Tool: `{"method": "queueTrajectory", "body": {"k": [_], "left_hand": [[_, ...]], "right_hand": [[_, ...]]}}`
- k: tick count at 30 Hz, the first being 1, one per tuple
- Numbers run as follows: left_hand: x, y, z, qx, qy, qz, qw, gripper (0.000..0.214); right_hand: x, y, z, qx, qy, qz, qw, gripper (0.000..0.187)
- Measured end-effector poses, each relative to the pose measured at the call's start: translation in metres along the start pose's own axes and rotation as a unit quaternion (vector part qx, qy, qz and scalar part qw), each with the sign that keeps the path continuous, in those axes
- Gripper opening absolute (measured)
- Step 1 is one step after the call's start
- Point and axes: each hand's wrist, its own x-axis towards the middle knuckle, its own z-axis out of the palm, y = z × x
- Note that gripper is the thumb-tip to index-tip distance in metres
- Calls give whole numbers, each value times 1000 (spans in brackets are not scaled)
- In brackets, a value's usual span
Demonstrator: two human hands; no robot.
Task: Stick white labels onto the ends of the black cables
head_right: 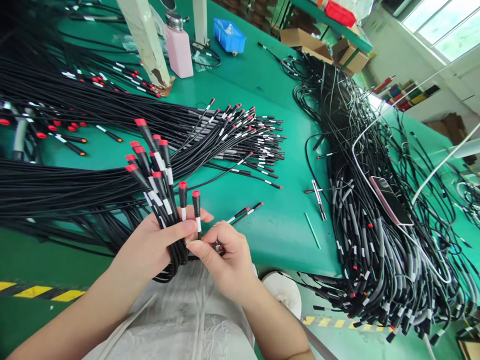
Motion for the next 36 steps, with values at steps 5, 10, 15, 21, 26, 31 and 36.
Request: {"method": "queueTrajectory", "body": {"k": [5,10,15,21,26,31,36], "left_hand": [[-1,3,4,-39,13,-36,998,8],[-2,6,5,-62,24,-61,996,10],[-2,7,5,-64,13,-67,996,10],[-2,11,9,-51,23,-72,996,12],[-1,10,7,-45,30,-76,996,12],[-3,8,4,-54,19,-80,995,9],[-2,6,4,-74,9,-81,994,10]], "right_hand": [[-2,-7,-10,-65,-38,18,997,31],[-2,-11,-26,-93,33,-90,991,24],[3,-9,-18,-103,122,-252,954,35],[6,-1,-5,-104,139,-316,933,53],[7,6,-8,-120,116,-351,921,53],[6,4,-8,-167,118,-346,916,53],[4,1,-8,-169,131,-317,924,47]]}}
